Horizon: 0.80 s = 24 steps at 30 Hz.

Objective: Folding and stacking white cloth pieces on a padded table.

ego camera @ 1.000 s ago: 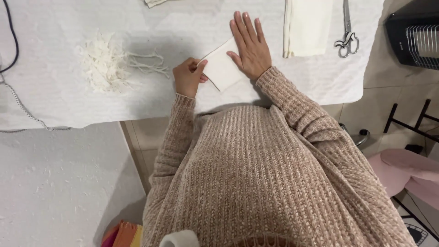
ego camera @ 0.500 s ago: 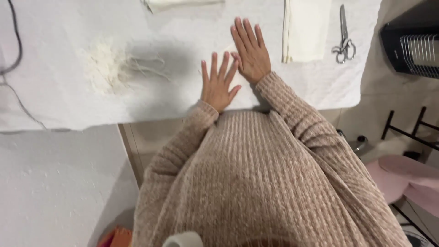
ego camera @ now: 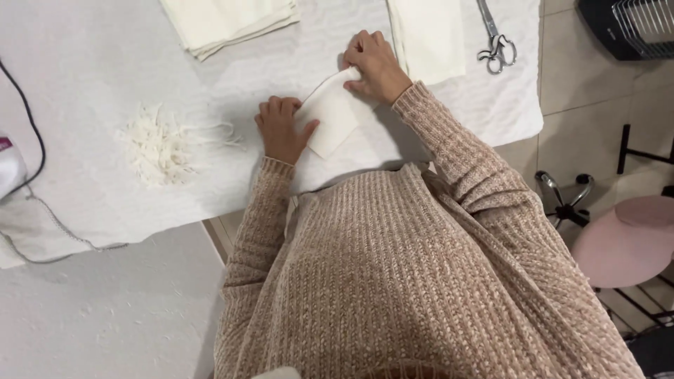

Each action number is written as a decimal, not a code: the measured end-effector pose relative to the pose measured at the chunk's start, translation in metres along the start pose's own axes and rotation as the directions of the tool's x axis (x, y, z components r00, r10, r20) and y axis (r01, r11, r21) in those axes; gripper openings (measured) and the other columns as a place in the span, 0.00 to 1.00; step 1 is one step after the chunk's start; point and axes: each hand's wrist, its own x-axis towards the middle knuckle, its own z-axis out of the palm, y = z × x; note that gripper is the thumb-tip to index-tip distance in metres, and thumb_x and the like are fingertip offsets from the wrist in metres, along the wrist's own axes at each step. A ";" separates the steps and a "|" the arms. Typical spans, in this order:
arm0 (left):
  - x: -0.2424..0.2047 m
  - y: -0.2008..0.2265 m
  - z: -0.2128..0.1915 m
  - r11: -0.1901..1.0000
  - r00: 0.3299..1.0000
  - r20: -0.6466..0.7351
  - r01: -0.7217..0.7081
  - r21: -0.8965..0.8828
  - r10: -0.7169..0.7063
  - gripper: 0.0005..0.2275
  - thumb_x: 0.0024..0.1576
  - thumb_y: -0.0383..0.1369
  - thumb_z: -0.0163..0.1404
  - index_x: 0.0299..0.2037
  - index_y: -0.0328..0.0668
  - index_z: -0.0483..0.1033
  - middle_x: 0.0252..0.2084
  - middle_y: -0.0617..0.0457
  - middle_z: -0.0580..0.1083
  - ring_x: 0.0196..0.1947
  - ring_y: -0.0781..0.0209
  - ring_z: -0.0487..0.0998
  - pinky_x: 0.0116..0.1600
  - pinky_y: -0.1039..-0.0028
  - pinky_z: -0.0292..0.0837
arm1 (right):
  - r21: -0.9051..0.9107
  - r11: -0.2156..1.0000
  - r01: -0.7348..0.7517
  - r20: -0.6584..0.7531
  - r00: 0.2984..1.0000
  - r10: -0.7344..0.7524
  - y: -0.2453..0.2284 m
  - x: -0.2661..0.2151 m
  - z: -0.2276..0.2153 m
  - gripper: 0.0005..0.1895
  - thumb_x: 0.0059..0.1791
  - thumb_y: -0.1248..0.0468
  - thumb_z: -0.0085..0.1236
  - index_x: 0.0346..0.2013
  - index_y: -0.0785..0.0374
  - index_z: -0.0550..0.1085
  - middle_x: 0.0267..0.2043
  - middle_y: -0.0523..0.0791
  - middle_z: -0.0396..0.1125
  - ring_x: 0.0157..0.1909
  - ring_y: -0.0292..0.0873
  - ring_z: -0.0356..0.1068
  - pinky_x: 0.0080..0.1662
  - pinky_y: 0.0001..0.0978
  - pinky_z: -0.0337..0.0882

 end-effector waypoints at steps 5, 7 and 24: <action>0.032 -0.008 -0.006 0.943 0.993 0.117 0.020 -0.331 0.021 0.10 0.51 0.35 0.63 0.36 0.44 0.75 0.36 0.54 0.71 0.33 0.61 0.67 0.38 0.74 0.63 | 0.628 0.771 -0.108 -0.010 0.989 0.147 0.013 -0.033 -0.038 0.12 0.47 0.72 0.65 0.36 0.58 0.70 0.39 0.42 0.66 0.34 0.36 0.61 0.38 0.22 0.67; 0.065 0.009 -0.016 0.826 0.986 0.154 0.039 -0.562 0.059 0.06 0.54 0.25 0.61 0.37 0.38 0.75 0.31 0.52 0.75 0.24 0.67 0.72 0.29 0.83 0.71 | 0.718 0.662 -0.213 0.038 0.963 0.268 0.022 -0.054 -0.058 0.10 0.49 0.72 0.65 0.35 0.57 0.72 0.27 0.38 0.65 0.23 0.29 0.56 0.27 0.15 0.60; 0.232 0.112 0.097 0.800 0.980 -0.104 -0.197 -0.566 0.168 0.11 0.53 0.18 0.51 0.31 0.49 0.82 0.32 0.61 0.72 0.22 0.73 0.67 0.27 0.86 0.69 | -0.061 0.983 -0.174 -0.468 0.874 0.126 0.032 -0.117 -0.034 0.13 0.43 0.74 0.67 0.39 0.57 0.79 0.54 0.40 0.73 0.62 0.44 0.65 0.67 0.43 0.61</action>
